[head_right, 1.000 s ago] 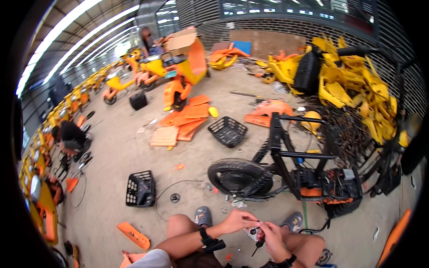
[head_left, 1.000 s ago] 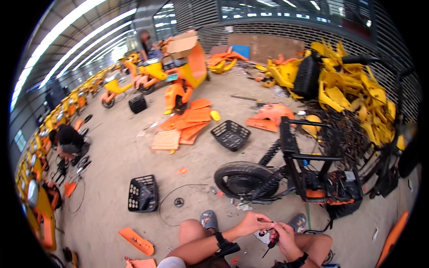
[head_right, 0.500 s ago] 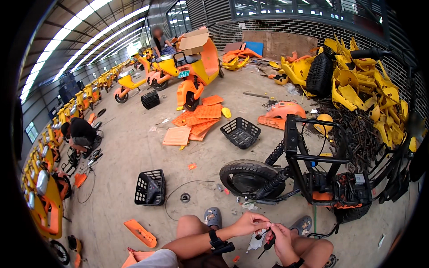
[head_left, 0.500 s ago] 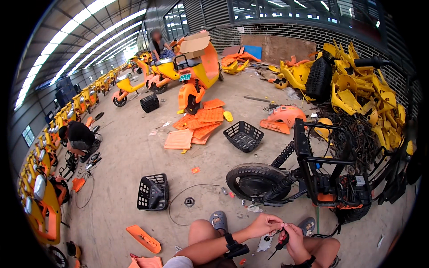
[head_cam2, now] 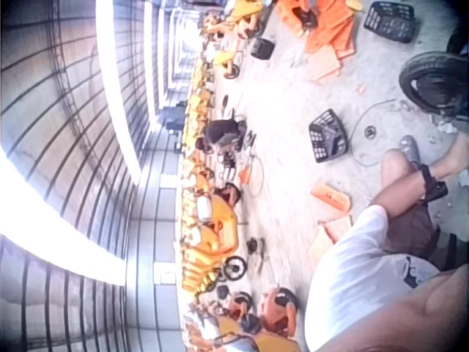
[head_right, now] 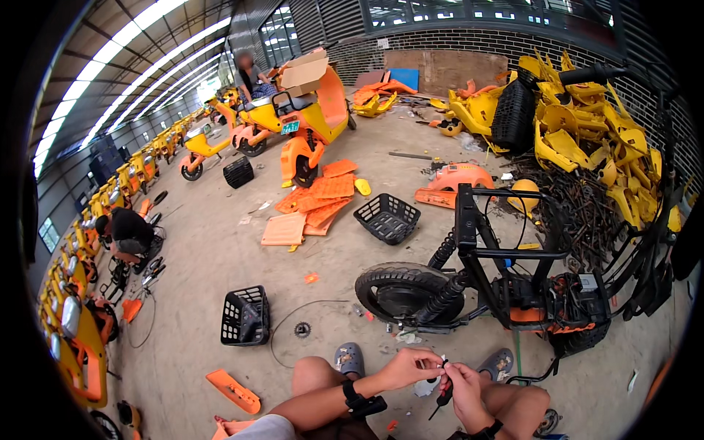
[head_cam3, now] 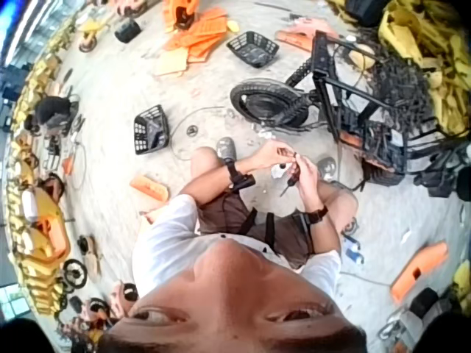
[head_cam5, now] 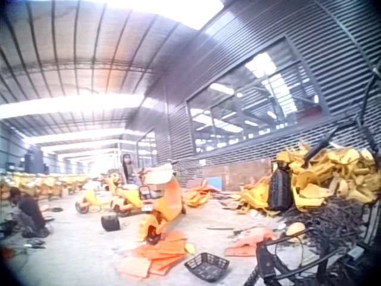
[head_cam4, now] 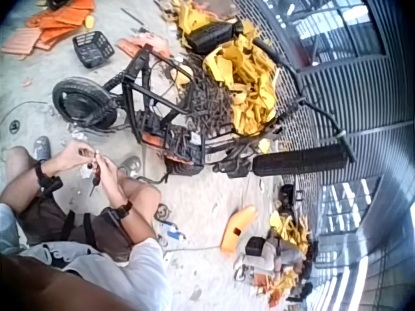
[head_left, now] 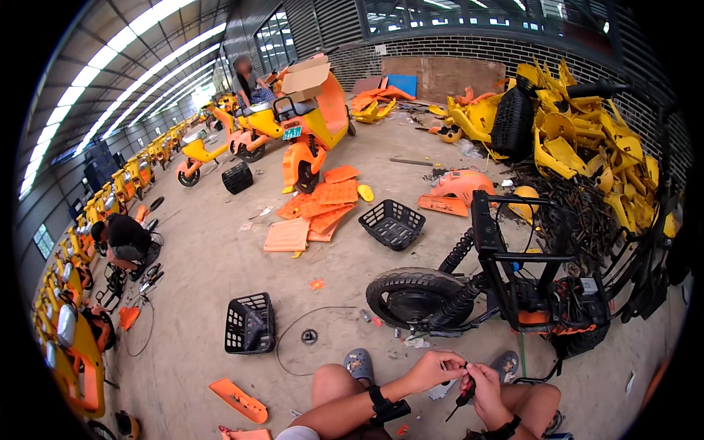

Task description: The person uses a screwdriver and pliers to manipulate components on a scooter frame while sitting on the floor, handling small parts and wires.

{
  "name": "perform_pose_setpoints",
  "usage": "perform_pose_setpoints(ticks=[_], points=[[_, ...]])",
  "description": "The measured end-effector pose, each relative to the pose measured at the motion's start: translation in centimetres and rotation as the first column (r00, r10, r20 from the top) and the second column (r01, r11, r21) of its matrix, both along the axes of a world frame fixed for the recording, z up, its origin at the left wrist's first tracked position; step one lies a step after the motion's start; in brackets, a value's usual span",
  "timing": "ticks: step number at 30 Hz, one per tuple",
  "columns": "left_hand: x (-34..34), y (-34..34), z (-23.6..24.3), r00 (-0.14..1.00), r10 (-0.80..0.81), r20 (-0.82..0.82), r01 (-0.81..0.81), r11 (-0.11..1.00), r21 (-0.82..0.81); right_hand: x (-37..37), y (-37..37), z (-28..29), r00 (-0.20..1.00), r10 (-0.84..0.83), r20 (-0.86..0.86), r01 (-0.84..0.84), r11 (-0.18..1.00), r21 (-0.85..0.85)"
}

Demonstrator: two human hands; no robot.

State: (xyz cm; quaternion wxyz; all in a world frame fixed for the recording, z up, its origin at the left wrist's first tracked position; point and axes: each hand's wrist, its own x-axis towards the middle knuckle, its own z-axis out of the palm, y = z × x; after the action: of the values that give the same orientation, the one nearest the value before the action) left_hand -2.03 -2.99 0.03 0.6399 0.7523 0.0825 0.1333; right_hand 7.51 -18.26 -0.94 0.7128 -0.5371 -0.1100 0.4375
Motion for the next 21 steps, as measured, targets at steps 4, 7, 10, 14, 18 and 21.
perform_pose_setpoints(ticks=[4,7,10,14,18,21], points=[[0.6,-0.2,0.5,0.999,0.027,0.026,-0.028,0.999,0.044,0.2,-0.2,0.5,0.999,-0.029,-0.015,0.03,0.999,0.025],[0.9,-0.2,0.5,0.999,0.036,0.035,-0.038,0.998,0.054,0.3,0.0,0.3,0.999,-0.029,0.036,0.03,0.999,-0.018],[1.1,-0.2,0.6,0.999,0.032,0.01,-0.032,0.998,0.046,0.4,-0.1,0.3,0.999,-0.008,0.043,0.009,1.0,-0.029],[0.9,-0.6,1.1,0.996,0.078,0.041,-0.083,0.985,0.149,0.3,-0.1,0.8,0.999,-0.008,0.034,0.008,1.0,0.002],[0.5,-0.6,1.2,0.991,0.108,0.074,-0.121,0.971,0.208,0.6,0.1,0.1,0.998,0.013,0.061,-0.012,1.0,-0.015],[-0.3,-0.5,1.0,0.993,0.086,0.078,-0.106,0.946,0.305,0.5,0.1,-0.8,0.99,0.016,0.142,-0.013,1.0,-0.026]])
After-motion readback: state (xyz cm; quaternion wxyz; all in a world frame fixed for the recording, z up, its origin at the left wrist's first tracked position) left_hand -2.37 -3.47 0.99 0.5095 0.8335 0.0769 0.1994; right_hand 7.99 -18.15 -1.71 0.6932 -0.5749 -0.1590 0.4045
